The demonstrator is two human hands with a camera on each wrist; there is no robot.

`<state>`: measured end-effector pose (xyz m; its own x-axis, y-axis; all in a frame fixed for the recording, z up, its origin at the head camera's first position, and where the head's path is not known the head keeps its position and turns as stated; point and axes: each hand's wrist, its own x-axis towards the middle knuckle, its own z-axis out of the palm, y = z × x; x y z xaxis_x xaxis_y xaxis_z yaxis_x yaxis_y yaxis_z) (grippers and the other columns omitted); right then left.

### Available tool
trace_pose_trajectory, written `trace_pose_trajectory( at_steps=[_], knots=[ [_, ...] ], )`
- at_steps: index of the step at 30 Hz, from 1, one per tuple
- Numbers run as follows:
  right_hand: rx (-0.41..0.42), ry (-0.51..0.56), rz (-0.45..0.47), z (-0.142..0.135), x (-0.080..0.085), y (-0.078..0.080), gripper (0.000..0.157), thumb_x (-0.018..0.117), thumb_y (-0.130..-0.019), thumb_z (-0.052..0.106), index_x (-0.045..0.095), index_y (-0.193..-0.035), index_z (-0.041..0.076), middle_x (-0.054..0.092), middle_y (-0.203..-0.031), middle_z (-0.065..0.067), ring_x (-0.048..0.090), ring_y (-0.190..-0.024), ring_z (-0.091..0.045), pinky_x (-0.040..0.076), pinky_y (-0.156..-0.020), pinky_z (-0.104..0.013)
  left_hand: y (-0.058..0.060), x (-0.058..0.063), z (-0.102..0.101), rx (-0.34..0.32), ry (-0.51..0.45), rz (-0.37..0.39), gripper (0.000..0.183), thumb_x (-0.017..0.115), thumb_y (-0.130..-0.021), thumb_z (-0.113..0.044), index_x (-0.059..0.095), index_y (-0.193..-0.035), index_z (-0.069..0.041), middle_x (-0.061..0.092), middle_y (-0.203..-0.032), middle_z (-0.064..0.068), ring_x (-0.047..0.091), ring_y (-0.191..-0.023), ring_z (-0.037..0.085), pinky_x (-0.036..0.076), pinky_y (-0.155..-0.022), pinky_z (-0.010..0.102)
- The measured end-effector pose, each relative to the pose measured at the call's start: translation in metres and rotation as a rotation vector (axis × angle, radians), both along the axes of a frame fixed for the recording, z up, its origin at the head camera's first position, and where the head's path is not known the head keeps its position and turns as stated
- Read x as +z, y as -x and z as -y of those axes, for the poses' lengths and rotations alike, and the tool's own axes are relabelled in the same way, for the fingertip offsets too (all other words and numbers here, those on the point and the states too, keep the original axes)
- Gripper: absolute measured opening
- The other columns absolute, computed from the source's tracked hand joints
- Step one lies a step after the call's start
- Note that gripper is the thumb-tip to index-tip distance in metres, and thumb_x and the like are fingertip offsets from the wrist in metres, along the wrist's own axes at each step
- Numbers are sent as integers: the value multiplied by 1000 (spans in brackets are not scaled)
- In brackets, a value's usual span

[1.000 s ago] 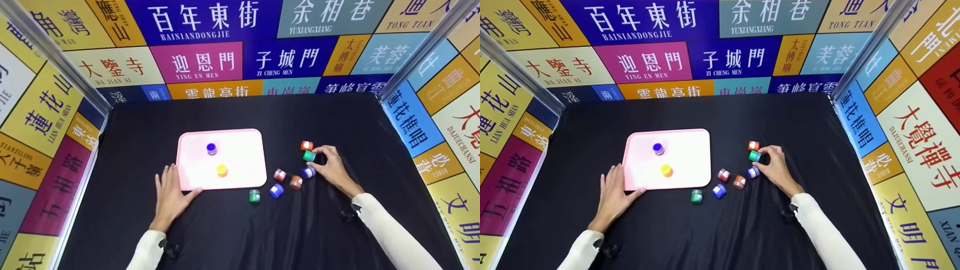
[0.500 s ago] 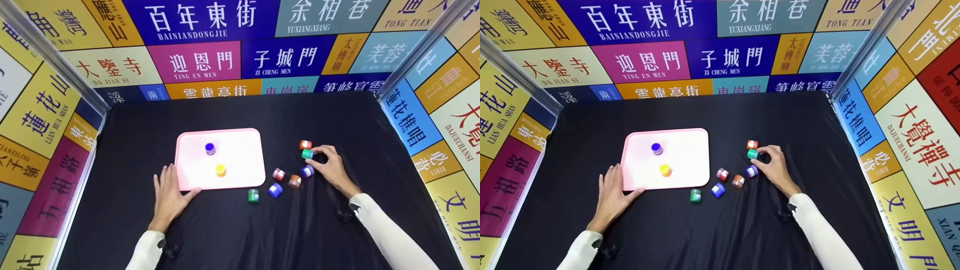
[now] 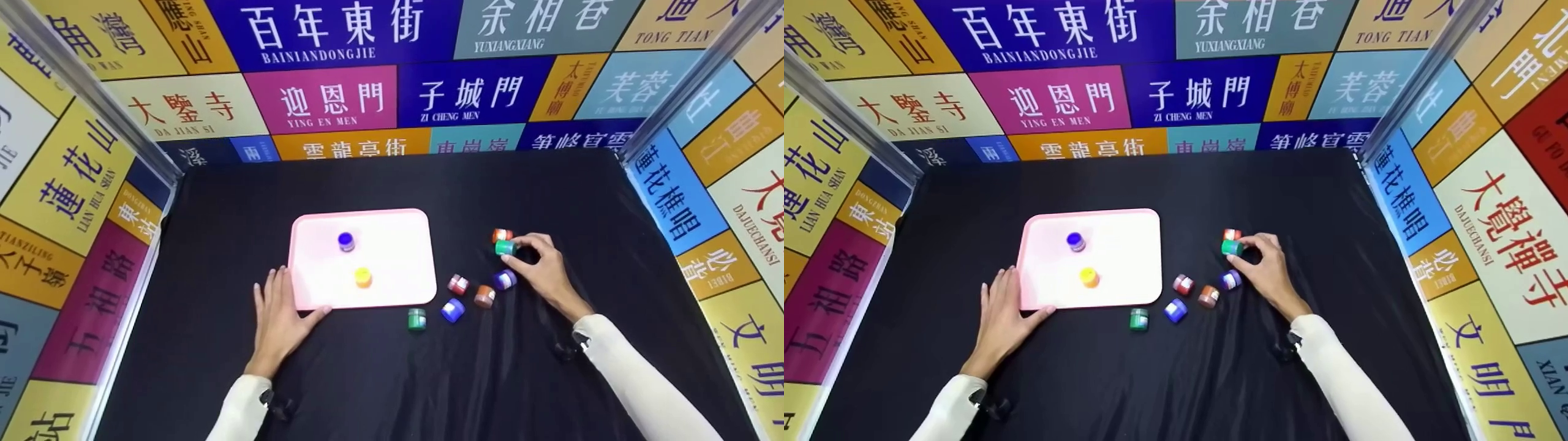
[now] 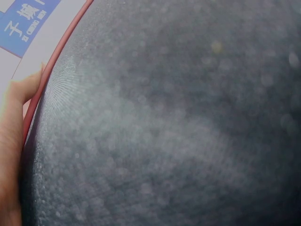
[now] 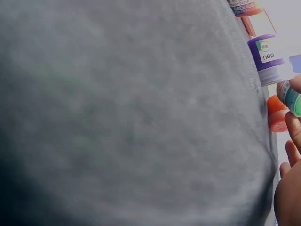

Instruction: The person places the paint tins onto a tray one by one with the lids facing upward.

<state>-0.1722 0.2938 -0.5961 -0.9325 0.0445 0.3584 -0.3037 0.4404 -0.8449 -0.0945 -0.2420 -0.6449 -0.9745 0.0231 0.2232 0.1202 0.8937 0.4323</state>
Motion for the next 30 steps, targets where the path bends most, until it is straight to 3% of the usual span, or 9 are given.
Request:
trace_pose_trajectory(
  at_steps=[4,8,15,23,30],
  knots=[
    [-1,-17,-8,-4,-8,11,34,91,-79,-14,78,-111,-11,67,-113,-33,54,-118,-36,37,-103,-17,1,0,1,-1,9,-8,126,81,-85,-73,32,-168,8,36,-173,30,24,-165,46,4,-133,70],
    [21,-45,-23,-9,-14,23,35,94,-79,-10,80,-111,-6,71,-111,-28,55,-118,-31,36,-103,-16,1,0,1,-1,8,-1,126,80,-86,-74,31,-168,8,35,-174,29,23,-166,45,3,-134,69],
    [89,-99,-30,-5,-6,32,34,96,-82,1,82,-113,3,74,-111,-15,55,-119,-21,38,-104,-19,1,0,-1,-3,15,13,126,80,-86,-74,30,-169,7,34,-174,29,22,-166,45,2,-134,68],
    [140,-163,-10,5,0,38,33,96,-84,7,81,-113,3,71,-105,-14,53,-115,-20,42,-96,-32,2,1,-1,-2,17,34,126,78,-87,-75,29,-170,7,33,-175,27,20,-167,43,0,-135,67],
    [182,-198,-3,17,1,42,35,97,-84,10,81,-114,5,72,-111,-13,55,-117,-22,41,-99,-28,1,1,0,4,13,43,126,77,-88,-76,29,-170,6,32,-176,27,19,-167,43,-1,-135,66]
  ],
)
